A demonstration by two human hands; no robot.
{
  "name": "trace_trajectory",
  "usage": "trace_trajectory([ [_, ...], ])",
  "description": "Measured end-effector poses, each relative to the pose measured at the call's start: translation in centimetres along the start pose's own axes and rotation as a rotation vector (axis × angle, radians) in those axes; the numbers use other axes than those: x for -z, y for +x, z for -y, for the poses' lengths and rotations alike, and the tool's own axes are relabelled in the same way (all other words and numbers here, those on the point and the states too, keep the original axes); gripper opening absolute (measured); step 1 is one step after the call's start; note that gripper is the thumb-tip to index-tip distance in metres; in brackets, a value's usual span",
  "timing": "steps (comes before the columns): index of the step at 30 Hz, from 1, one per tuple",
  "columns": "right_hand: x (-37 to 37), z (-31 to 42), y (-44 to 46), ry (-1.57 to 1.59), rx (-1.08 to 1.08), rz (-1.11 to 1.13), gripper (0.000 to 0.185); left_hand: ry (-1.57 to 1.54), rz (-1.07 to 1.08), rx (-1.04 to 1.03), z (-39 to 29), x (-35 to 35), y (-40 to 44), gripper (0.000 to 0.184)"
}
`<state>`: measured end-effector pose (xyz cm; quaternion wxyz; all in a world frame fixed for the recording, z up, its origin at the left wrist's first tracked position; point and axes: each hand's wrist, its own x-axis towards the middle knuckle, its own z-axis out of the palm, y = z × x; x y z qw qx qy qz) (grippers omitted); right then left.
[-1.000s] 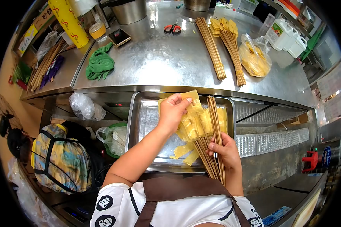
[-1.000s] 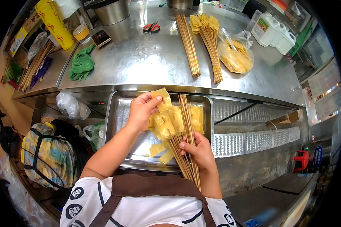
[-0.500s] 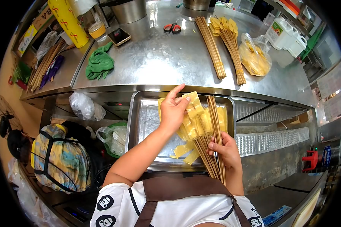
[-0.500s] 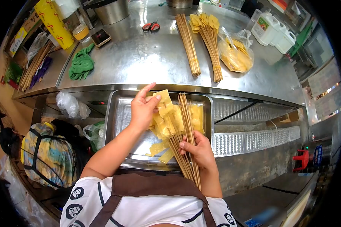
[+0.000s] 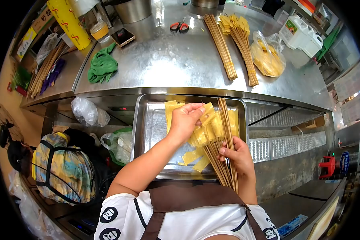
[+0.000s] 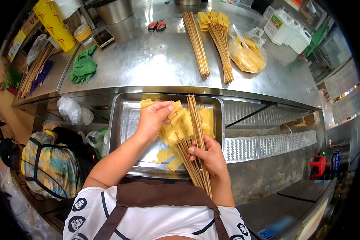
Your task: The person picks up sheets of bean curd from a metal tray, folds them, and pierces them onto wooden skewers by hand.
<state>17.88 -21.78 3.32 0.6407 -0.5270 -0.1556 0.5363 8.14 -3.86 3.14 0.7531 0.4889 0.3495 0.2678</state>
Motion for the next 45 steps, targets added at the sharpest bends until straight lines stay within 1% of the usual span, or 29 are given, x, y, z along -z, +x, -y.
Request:
trace_trajectory([
  [3, 0.0, -0.1, 0.0, 0.024, 0.009, -0.006, 0.016, -0.001, 0.021, 0.04, 0.4, -0.2, -0.6, 0.019],
  [5, 0.0, -0.1, -0.1, 0.032, 0.013, -0.016, 0.016, -0.051, 0.006, 0.078, -0.1, -0.2, -1.0, 0.032],
  [6, 0.0, -0.1, -0.1, 0.032, 0.014, -0.017, 0.016, -0.051, 0.008, 0.078, -0.2, -0.2, -1.2, 0.032],
  [8, -0.1, 0.0, -0.1, 0.024, 0.016, -0.02, 0.016, -0.225, 0.053, 0.099, -0.2, -0.2, -1.6, 0.051],
  [9, -0.1, 0.0, -0.1, 0.026, 0.017, -0.019, 0.016, -0.223, 0.053, 0.098, 0.1, -0.1, -1.8, 0.051],
  [11, 0.0, -0.1, 0.0, 0.019, 0.021, -0.023, 0.017, -0.19, 0.114, 0.046, 1.1, -0.1, -2.2, 0.064],
  [12, -0.1, -0.1, 0.0, 0.021, 0.021, -0.022, 0.017, -0.188, 0.114, 0.046, 1.4, 0.1, -2.2, 0.064],
  [14, -0.1, 0.0, -0.1, 0.019, 0.018, -0.028, 0.017, -0.16, 0.203, 0.038, 1.9, 0.4, -2.3, 0.064],
  [15, -0.1, 0.0, -0.1, 0.019, 0.019, -0.029, 0.017, -0.16, 0.205, 0.038, 1.9, 0.2, -2.5, 0.064],
  [17, 0.0, 0.0, -0.1, 0.056, 0.016, -0.016, 0.017, -0.118, 0.179, 0.047, 1.6, -0.5, -3.0, 0.057],
  [18, 0.1, -0.1, -0.1, 0.056, 0.019, -0.015, 0.017, -0.117, 0.18, 0.045, 1.4, -0.6, -3.1, 0.057],
  [20, 0.2, -0.2, 0.0, 0.022, 0.03, -0.016, 0.016, -0.06, 0.192, 0.069, 1.2, -0.6, -3.3, 0.044],
  [21, 0.2, -0.2, 0.0, 0.024, 0.033, -0.015, 0.016, -0.058, 0.193, 0.068, 1.2, -0.6, -3.2, 0.044],
  [23, 0.2, -0.1, -0.1, 0.007, 0.023, -0.017, 0.017, -0.026, 0.227, 0.038, 1.3, -0.4, -2.9, 0.036],
  [24, 0.2, -0.1, -0.2, 0.007, 0.026, -0.017, 0.017, -0.026, 0.229, 0.036, 1.0, -0.6, -2.9, 0.036],
  [26, -0.1, -0.1, -0.3, 0.012, 0.039, -0.02, 0.016, -0.093, 0.165, 0.156, -0.2, -1.1, -3.1, 0.03],
  [27, -0.3, 0.0, -0.3, 0.01, 0.042, -0.017, 0.016, -0.093, 0.165, 0.152, 0.1, -1.1, -2.9, 0.03],
  [29, -0.8, 0.3, -0.6, -0.086, 0.08, -0.105, 0.014, -0.021, 0.184, 0.063, 1.0, -1.0, -2.3, 0.025],
  [30, -0.7, 0.3, -0.6, -0.088, 0.082, -0.103, 0.014, -0.022, 0.183, 0.059, 1.1, -1.0, -2.2, 0.025],
  [32, -0.6, 0.2, -0.6, -0.148, 0.146, -0.149, 0.013, 0.108, 0.154, 0.006, 1.2, -1.0, -2.1, 0.023],
  [33, -0.6, 0.4, -0.7, -0.15, 0.146, -0.145, 0.013, 0.107, 0.151, 0.004, 1.2, -1.0, -2.0, 0.023],
  [35, -0.5, 1.1, -1.4, -0.083, 0.08, -0.071, 0.013, 0.368, 0.132, -0.025, 1.1, -0.9, -2.0, 0.027],
  [36, -0.2, 1.3, -1.6, -0.066, 0.03, -0.008, 0.014, 0.365, 0.125, -0.018, 0.9, -0.9, -2.0, 0.027],
  [38, -0.4, 1.3, -1.3, -0.036, 0.021, 0.002, 0.015, 0.946, 0.09, -0.187, 0.1, -0.9, -2.3, 0.03],
  [39, -0.5, 1.3, -1.2, -0.004, 0.024, 0.008, 0.016, 0.944, 0.084, -0.17, 0.0, -0.6, -2.5, 0.03],
  [41, -0.5, 1.1, -0.9, -0.028, 0.031, 0.0, 0.018, 0.972, 0.011, -0.265, -0.4, 0.0, -2.5, 0.03],
  [42, -0.3, 0.8, -0.7, -0.035, 0.036, -0.021, 0.019, 0.995, -0.038, -0.213, -1.4, 0.6, -2.4, 0.036],
  [43, -0.1, 0.6, -0.7, -0.041, 0.044, -0.043, 0.02, 0.998, -0.04, -0.207, -1.5, 1.9, -2.1, 0.036],
  [45, 0.1, 0.7, -0.7, -0.012, 0.03, -0.029, 0.017, 1.263, -0.211, -0.532, -1.0, 4.7, -1.4, 0.034],
])
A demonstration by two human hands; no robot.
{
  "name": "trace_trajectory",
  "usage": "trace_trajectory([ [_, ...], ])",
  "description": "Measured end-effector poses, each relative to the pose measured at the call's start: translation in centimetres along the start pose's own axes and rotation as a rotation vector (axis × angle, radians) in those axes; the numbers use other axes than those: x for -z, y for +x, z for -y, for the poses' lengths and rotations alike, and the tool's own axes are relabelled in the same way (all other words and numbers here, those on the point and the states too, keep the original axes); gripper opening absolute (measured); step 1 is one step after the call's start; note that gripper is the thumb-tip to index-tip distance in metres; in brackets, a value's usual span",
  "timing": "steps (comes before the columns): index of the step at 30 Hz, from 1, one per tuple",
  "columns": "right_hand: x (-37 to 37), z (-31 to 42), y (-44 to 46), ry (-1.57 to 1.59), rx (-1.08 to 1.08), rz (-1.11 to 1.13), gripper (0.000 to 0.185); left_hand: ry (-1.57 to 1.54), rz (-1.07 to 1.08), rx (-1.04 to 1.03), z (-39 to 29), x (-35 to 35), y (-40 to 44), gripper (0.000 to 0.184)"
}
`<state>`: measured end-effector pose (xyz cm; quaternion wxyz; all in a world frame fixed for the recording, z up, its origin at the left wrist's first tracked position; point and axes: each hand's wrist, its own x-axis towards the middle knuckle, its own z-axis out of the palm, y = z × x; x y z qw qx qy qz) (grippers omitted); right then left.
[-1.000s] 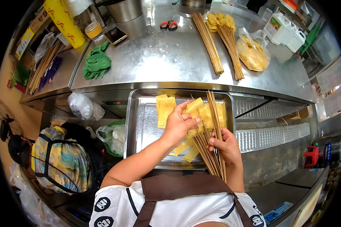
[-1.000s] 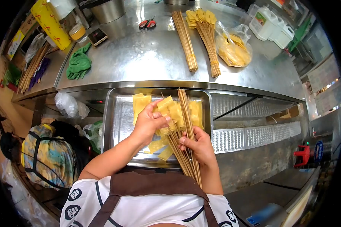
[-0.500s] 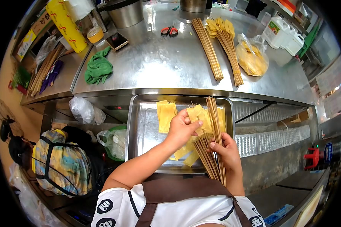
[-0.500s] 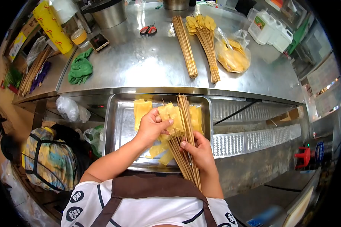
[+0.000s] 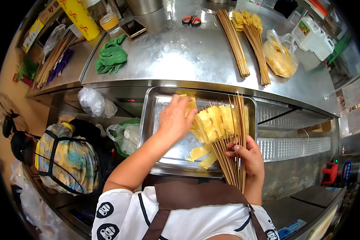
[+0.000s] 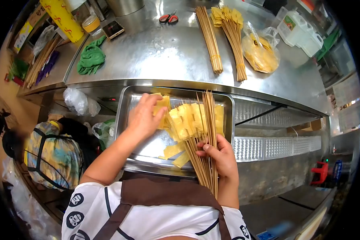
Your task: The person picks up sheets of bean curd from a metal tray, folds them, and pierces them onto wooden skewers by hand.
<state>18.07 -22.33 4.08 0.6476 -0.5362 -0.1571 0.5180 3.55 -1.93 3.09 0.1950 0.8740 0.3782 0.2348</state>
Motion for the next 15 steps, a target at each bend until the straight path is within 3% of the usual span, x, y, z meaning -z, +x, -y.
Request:
trace_trajectory([
  [3, 0.0, -0.5, 0.3, -0.009, -0.038, -0.026, 0.014, 0.183, 0.131, 0.021, 1.8, 0.3, -0.3, 0.034],
  [8, -0.3, -0.3, 0.2, -0.027, -0.034, -0.033, 0.015, 0.216, 0.186, 0.047, 1.7, -1.7, -0.3, 0.037],
  [15, -0.4, -0.3, 0.3, -0.023, -0.025, -0.032, 0.016, 0.215, 0.267, 0.074, 1.8, -1.1, -0.3, 0.026],
])
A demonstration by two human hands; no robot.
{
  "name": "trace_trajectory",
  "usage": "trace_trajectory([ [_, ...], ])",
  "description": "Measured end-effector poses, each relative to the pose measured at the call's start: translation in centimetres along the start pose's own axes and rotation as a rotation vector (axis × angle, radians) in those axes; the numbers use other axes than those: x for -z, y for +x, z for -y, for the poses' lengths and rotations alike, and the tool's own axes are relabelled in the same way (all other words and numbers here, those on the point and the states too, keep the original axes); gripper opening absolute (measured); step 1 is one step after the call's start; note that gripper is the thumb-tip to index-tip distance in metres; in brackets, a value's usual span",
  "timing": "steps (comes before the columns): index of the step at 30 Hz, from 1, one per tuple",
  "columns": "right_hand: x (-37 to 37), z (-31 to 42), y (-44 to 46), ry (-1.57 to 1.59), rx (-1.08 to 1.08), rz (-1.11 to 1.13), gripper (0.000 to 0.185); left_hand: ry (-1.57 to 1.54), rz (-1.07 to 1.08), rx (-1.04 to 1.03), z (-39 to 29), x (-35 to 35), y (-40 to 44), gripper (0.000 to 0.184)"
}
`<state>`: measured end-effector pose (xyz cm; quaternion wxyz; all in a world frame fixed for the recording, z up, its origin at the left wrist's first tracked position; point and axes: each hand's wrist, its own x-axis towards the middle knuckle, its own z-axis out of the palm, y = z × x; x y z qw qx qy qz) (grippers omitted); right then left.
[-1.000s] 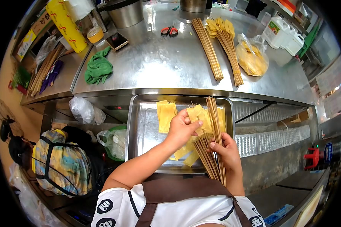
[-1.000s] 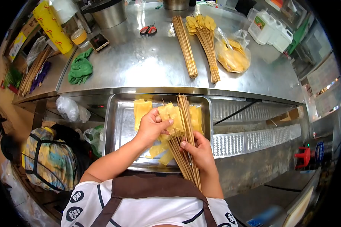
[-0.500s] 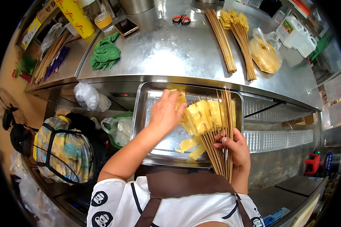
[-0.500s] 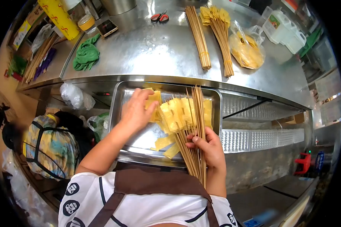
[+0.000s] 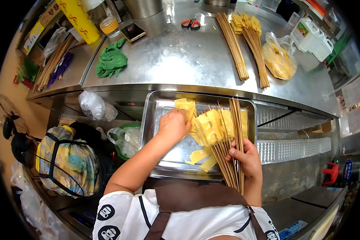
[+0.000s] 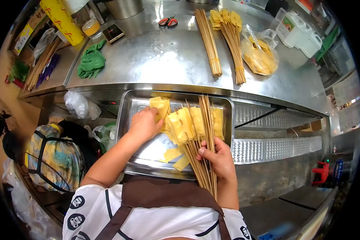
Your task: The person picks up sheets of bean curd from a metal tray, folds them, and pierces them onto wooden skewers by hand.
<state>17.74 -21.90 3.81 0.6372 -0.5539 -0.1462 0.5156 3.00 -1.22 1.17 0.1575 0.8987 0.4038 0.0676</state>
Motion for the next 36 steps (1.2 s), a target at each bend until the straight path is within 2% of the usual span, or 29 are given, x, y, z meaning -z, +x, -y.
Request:
trace_trajectory([
  [4, 0.3, -0.2, 0.1, 0.009, 0.007, 0.019, 0.015, -0.068, 0.001, 0.009, 1.0, -0.5, 0.3, 0.013],
  [14, 0.0, 0.1, 0.0, 0.059, 0.01, 0.027, 0.016, -0.086, -0.053, 0.048, 1.1, -0.2, 0.6, 0.011],
  [16, 0.0, 0.2, -0.1, 0.003, 0.009, 0.012, 0.015, -0.384, 0.077, 0.154, 1.3, 0.8, 0.8, 0.015],
  [17, 0.0, 0.2, 0.0, 0.004, 0.013, 0.012, 0.015, -0.383, 0.075, 0.152, 1.7, 0.7, 1.0, 0.015],
  [19, 0.1, 0.1, 0.0, 0.001, 0.009, 0.022, 0.016, -0.77, 0.014, 0.193, 2.5, 0.5, 1.3, 0.019],
  [20, 0.1, 0.1, 0.1, 0.001, 0.012, 0.023, 0.016, -0.797, 0.013, 0.234, 2.6, 0.6, 1.4, 0.019],
  [21, 0.1, 0.1, 0.1, -0.001, 0.008, 0.022, 0.016, -0.796, 0.01, 0.234, 2.4, 0.8, 1.3, 0.019],
  [23, 0.0, 0.0, 0.1, -0.007, 0.002, 0.026, 0.016, -0.46, -0.142, 0.149, 1.4, 1.0, 0.9, 0.024],
  [24, 0.0, 0.0, 0.1, 0.003, -0.002, 0.021, 0.017, -0.462, -0.144, 0.15, 1.0, 1.1, 0.8, 0.024],
  [26, 0.0, 0.0, 0.0, 0.017, -0.006, 0.011, 0.017, -0.185, -0.055, 0.106, 0.2, 1.0, 0.4, 0.03],
  [29, 0.1, -0.1, 0.0, 0.029, 0.002, 0.019, 0.017, -0.077, -0.037, 0.01, -0.7, 0.5, 0.0, 0.037],
  [32, 0.0, -0.1, 0.1, 0.03, 0.012, 0.027, 0.016, -0.077, -0.006, -0.038, -1.4, 0.8, 0.1, 0.037],
  [36, -0.2, 0.1, 0.0, 0.03, -0.004, -0.001, 0.017, -0.038, 0.033, -0.014, -1.6, 0.5, 0.3, 0.034],
])
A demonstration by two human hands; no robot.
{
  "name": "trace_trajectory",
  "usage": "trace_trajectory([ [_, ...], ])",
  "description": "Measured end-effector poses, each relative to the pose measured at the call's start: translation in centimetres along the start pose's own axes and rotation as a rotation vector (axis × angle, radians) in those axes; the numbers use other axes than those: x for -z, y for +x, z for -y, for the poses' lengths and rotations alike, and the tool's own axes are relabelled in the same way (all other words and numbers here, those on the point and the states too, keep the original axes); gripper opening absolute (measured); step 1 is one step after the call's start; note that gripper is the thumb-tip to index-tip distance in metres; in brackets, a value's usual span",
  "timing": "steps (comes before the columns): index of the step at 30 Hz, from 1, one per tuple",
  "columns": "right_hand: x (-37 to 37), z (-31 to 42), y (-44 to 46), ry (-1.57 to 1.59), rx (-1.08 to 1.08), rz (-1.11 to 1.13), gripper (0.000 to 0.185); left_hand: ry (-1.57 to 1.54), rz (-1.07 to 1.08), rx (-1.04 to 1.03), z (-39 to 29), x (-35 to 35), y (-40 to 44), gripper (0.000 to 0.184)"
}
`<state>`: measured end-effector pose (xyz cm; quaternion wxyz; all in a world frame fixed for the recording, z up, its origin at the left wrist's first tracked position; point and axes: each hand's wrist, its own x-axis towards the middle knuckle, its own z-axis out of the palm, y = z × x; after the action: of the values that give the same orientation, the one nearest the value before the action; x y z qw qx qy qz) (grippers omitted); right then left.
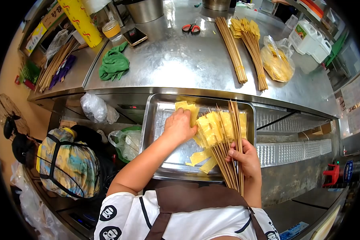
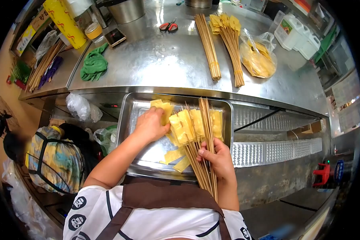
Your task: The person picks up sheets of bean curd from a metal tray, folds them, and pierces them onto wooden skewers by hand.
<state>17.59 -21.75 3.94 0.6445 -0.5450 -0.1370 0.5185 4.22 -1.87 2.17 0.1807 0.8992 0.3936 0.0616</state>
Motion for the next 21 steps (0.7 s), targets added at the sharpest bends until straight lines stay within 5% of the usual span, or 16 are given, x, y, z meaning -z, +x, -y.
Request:
trace_trajectory([
  [9, -0.1, 0.0, -0.1, -0.032, 0.009, -0.03, 0.019, -0.011, -0.066, 0.009, 2.5, -1.0, 0.9, 0.021],
  [12, 0.0, -0.1, -0.1, -0.021, 0.017, -0.016, 0.02, -1.023, -0.095, 0.22, 3.0, 0.1, 1.2, 0.009],
  [13, 0.1, -0.2, 0.0, -0.007, 0.016, -0.002, 0.021, -1.021, -0.096, 0.22, 2.6, 0.4, 1.2, 0.009],
  [15, 0.0, -0.1, 0.0, 0.003, -0.001, 0.017, 0.021, -1.501, -0.156, 0.208, 1.0, 1.5, 1.1, 0.008],
  [21, 0.2, 0.0, 0.0, 0.014, -0.028, 0.031, 0.022, -1.611, -0.071, 0.068, -1.5, 1.0, 2.3, 0.014],
])
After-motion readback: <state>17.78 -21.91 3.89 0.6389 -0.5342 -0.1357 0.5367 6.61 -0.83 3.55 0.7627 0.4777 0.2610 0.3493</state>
